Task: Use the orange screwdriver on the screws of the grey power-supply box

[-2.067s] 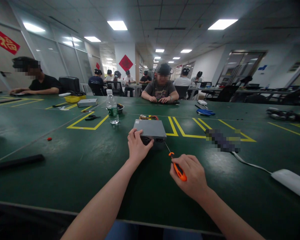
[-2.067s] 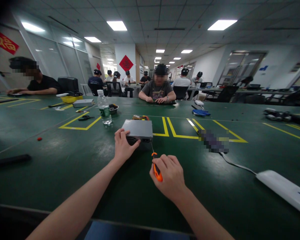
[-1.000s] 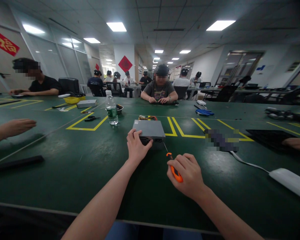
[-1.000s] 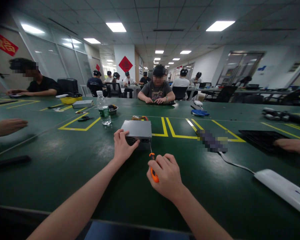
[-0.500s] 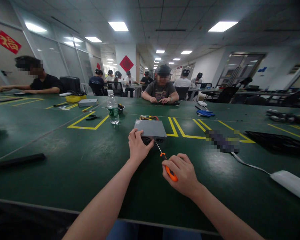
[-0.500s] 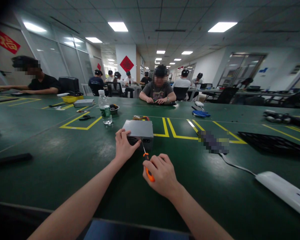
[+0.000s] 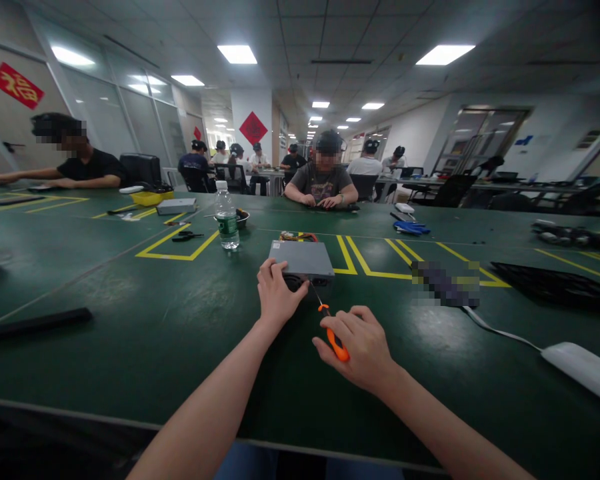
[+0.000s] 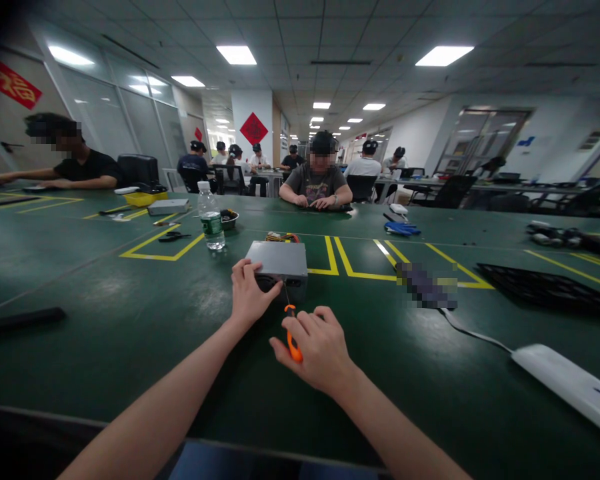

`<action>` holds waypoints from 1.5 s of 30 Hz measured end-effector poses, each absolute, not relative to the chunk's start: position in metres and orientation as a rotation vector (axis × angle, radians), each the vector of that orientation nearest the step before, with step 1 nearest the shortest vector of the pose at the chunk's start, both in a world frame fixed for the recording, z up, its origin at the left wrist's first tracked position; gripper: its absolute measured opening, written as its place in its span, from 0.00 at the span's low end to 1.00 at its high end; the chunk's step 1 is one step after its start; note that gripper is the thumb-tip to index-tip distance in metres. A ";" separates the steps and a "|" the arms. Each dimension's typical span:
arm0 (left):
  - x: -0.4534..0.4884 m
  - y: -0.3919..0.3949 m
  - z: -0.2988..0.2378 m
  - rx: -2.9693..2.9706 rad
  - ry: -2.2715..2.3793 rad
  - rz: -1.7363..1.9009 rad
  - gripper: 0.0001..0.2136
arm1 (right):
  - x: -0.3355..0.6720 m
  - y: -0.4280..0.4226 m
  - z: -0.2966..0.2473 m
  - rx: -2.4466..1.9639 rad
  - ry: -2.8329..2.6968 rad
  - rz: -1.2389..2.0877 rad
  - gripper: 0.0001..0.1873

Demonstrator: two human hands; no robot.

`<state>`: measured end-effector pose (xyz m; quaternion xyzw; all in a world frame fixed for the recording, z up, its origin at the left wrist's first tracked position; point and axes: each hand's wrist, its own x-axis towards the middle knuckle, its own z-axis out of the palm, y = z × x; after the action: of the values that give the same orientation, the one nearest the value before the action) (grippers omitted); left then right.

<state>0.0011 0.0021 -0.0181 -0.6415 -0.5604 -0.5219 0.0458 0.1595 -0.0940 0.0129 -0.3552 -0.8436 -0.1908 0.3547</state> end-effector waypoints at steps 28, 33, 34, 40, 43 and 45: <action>0.000 0.002 -0.018 -1.965 -1.690 -1.599 0.24 | 0.150 -0.100 0.006 -1.016 -2.131 -0.409 0.06; 0.000 0.003 -0.019 -1.960 -1.704 -1.576 0.25 | 0.151 -0.097 0.004 -1.032 -1.996 -0.414 0.09; 0.000 0.003 -0.019 -1.959 -1.700 -1.577 0.24 | 0.151 -0.097 0.003 -1.023 -1.997 -0.420 0.08; 0.001 0.002 -0.019 -1.954 -1.695 -1.581 0.24 | 0.150 -0.101 0.006 -0.999 -2.128 -0.436 0.04; 0.001 0.003 -0.019 -1.949 -1.690 -1.594 0.24 | 0.150 -0.100 0.009 -1.009 -2.121 -0.431 0.06; 0.001 0.003 -0.020 -1.948 -1.695 -1.587 0.24 | 0.150 -0.098 0.008 -1.029 -2.070 -0.415 0.10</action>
<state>0.0008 0.0034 -0.0198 -0.6416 -0.5584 -0.5229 0.0554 0.1503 -0.0984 0.0076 -0.4042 -0.8130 -0.1629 0.3862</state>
